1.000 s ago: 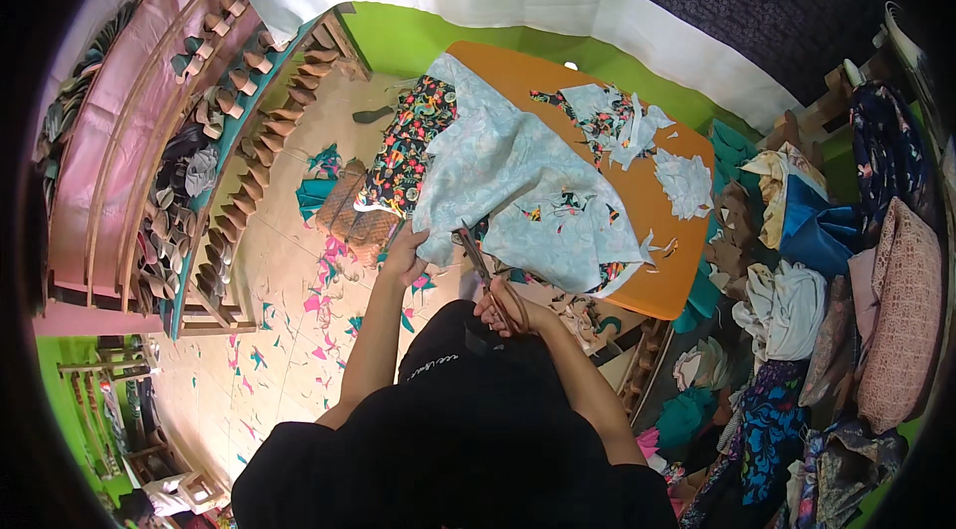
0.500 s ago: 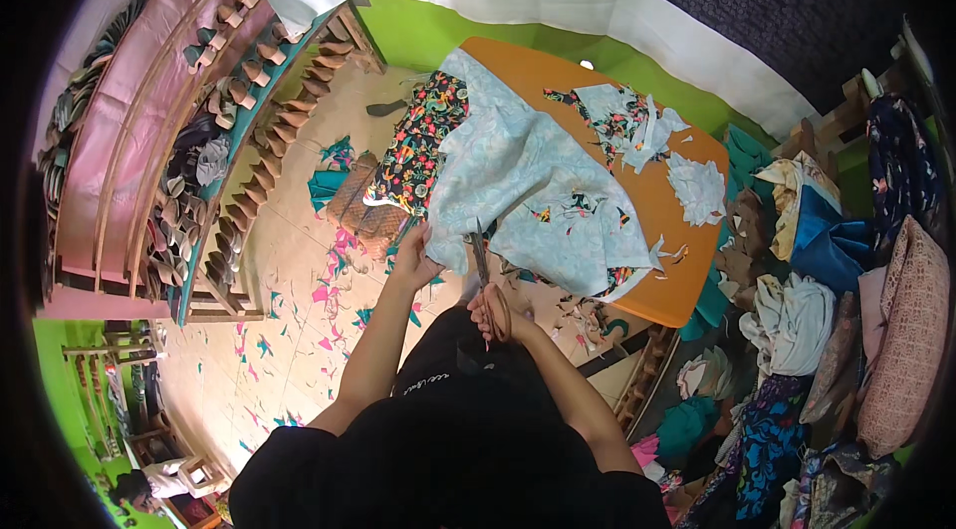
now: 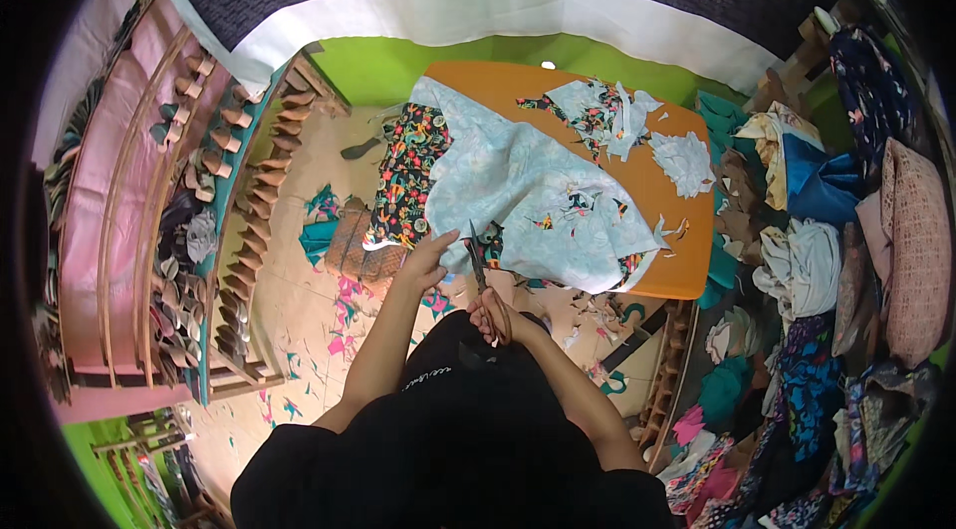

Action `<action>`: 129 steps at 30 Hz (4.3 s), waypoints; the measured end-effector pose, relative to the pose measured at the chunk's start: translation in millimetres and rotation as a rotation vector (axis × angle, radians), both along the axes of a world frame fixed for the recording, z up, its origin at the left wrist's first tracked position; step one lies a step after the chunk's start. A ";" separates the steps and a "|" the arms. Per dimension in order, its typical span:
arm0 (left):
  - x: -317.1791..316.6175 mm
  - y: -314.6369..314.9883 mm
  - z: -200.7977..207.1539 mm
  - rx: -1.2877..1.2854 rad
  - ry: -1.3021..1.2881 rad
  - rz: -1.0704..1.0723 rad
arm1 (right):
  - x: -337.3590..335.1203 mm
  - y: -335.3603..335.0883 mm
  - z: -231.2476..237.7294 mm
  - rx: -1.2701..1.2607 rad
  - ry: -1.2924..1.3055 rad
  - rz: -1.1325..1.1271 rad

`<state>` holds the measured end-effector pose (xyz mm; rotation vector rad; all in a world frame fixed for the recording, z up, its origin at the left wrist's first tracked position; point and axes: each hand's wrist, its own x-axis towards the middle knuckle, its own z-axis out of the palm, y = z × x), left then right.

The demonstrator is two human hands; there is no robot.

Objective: Cutting out shoe component patterns from a floral print fabric using scissors.

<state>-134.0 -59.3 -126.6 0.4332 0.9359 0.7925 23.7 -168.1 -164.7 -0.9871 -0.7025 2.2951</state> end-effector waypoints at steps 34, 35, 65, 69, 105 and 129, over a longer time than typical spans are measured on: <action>16.6 -32.3 -15.2 0.058 0.132 0.227 | -38.8 -6.9 17.5 -0.046 -0.171 -0.282; 16.4 -32.7 -15.5 0.057 0.133 0.227 | -38.2 -7.0 19.2 -0.051 -0.175 -0.286; 20.1 5.6 7.0 0.068 0.137 0.116 | -25.0 4.6 31.0 0.127 -0.338 -0.213; 18.2 6.3 12.6 0.069 0.180 0.088 | -20.8 5.9 30.0 0.149 -0.295 -0.220; 16.6 2.3 17.2 0.052 0.209 0.173 | -10.6 -10.5 25.8 0.224 -0.202 -0.093; 18.9 -1.5 -2.9 0.015 0.172 0.139 | -21.6 -5.8 33.4 0.275 -0.392 -0.213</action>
